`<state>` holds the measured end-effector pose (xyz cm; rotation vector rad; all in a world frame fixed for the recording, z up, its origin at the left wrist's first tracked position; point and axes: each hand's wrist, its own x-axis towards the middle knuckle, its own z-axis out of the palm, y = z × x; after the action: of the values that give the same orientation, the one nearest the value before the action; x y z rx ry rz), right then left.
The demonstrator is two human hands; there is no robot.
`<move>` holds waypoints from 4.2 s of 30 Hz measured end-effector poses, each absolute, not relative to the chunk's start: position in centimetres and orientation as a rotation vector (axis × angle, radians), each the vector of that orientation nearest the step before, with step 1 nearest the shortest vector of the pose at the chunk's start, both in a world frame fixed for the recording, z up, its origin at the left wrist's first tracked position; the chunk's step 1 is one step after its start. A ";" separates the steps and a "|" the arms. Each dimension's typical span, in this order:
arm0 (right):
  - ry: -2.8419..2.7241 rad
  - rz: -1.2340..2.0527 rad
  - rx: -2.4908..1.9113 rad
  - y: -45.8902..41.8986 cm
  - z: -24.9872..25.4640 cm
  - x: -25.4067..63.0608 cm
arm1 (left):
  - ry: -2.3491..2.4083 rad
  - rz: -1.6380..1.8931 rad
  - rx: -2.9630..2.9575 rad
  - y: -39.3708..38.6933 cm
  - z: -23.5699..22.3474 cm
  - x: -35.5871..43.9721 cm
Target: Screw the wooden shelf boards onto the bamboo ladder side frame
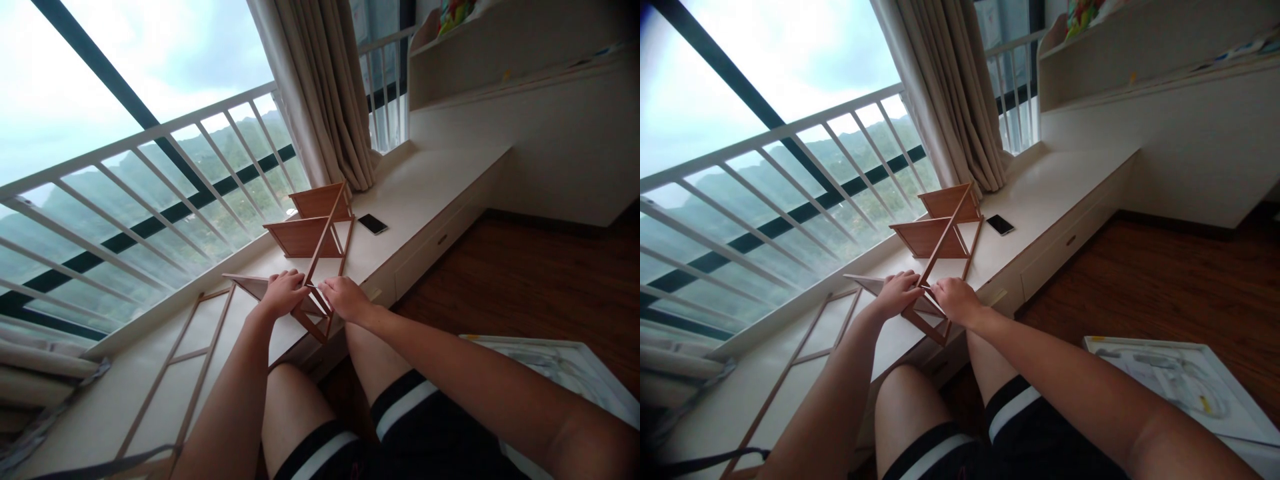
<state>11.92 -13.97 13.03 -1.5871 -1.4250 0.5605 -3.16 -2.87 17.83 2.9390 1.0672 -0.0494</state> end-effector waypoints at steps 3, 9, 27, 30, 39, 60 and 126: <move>-1.569 0.421 -1.722 -14.2 13.3 12.2 | 1.067 -0.040 2.929 -2.9 17.8 -3.1; -1.873 0.021 -1.851 -15.1 14.1 12.4 | 1.082 -0.052 2.915 -3.1 18.0 -3.1; -1.019 1.082 -1.326 -15.0 12.1 10.6 | 1.058 -0.015 2.937 -2.9 17.6 -3.2; -1.527 0.421 -1.617 -15.5 12.0 11.3 | 1.057 -0.010 2.930 -2.9 17.7 -3.2; -1.917 -0.099 -1.792 -15.4 12.4 13.1 | 1.060 -0.003 2.914 -2.8 17.6 -3.2; -2.011 -0.195 -1.717 -15.1 12.7 13.8 | 1.049 0.000 2.924 -2.8 17.6 -3.2; -0.918 1.316 -1.233 -13.2 12.6 11.0 | 1.084 0.005 2.920 -3.0 17.8 -3.1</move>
<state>11.02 -13.22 12.56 -1.2326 -0.9184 1.3156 -3.08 -2.99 17.79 2.9199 1.0840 0.0046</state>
